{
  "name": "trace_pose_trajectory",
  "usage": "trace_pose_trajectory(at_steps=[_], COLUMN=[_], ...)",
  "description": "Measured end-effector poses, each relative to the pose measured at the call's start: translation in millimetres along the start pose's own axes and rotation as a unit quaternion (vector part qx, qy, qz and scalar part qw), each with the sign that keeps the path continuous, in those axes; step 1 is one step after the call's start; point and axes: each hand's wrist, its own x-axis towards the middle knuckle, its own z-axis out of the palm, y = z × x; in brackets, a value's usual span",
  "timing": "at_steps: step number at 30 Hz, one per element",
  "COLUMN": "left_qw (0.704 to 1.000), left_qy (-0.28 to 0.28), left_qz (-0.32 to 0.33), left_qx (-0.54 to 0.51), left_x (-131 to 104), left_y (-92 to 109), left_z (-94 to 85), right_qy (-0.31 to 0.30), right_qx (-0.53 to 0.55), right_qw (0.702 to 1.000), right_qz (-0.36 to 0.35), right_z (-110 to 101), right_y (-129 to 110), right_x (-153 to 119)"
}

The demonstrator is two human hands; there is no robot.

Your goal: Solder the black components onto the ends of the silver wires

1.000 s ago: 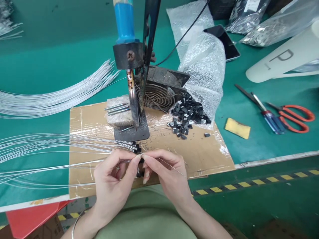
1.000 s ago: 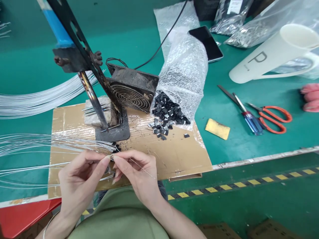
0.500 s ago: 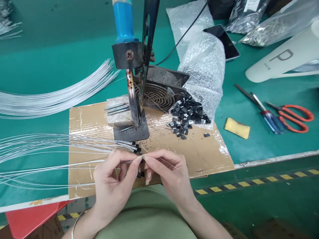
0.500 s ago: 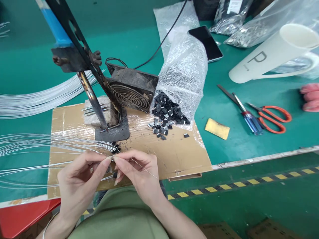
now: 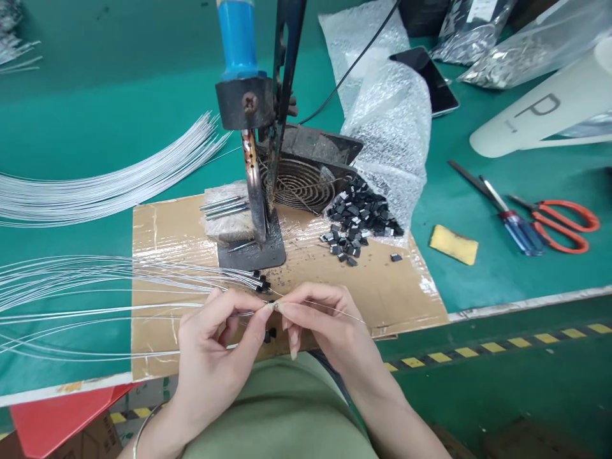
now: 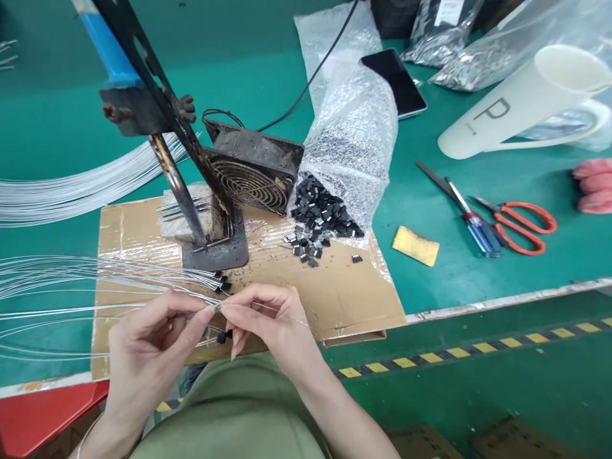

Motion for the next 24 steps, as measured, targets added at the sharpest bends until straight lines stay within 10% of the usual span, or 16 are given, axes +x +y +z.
trace_pose_trajectory(at_steps=[9,24], left_qw=[0.991,0.994], left_qy=[0.051,0.049], left_qz=[-0.099,-0.067], left_qx=[-0.075,-0.074], left_x=[-3.8,-5.7], left_y=[5.1,-6.6], left_z=[9.9,11.1], right_qy=[-0.003,0.052], right_qx=[0.011,0.061], right_qw=[1.000,0.996], right_qz=[-0.029,-0.041], right_z=[1.1,14.4], right_y=[5.1,14.5], right_x=[-1.8,-0.3])
